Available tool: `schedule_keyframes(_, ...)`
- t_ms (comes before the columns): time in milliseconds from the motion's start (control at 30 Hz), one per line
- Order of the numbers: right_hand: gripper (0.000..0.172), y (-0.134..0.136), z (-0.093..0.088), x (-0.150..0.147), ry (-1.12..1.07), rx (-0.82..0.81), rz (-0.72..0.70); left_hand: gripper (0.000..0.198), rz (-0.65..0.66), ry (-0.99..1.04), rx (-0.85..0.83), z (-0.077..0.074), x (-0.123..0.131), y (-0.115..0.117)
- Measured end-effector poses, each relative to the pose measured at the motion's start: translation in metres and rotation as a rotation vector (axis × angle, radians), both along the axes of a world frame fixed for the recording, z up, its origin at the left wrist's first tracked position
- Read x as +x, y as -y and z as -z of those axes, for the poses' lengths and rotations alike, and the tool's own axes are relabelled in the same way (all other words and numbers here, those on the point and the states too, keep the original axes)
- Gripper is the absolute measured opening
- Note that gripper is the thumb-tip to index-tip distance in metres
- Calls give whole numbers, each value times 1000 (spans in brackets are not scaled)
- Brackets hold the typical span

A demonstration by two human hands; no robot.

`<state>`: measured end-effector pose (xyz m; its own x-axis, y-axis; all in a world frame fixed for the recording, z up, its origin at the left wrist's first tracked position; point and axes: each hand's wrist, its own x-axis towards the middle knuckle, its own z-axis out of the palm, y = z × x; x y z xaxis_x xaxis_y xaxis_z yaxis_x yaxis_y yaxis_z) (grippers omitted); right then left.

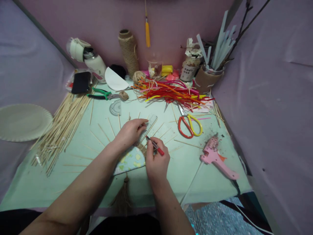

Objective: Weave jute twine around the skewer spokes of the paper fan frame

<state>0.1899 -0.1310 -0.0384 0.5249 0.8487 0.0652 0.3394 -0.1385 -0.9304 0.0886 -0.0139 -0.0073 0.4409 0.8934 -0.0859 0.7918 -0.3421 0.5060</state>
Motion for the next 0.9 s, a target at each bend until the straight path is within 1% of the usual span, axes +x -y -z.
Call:
schedule_keyframes(367,26,0,-1,-1,4,-7,-2,35,15,1,9,2,-1,0)
schedule_keyframes(900,26,1,0,0,15,-12,-5,36,7,-5,-5,0,0,0)
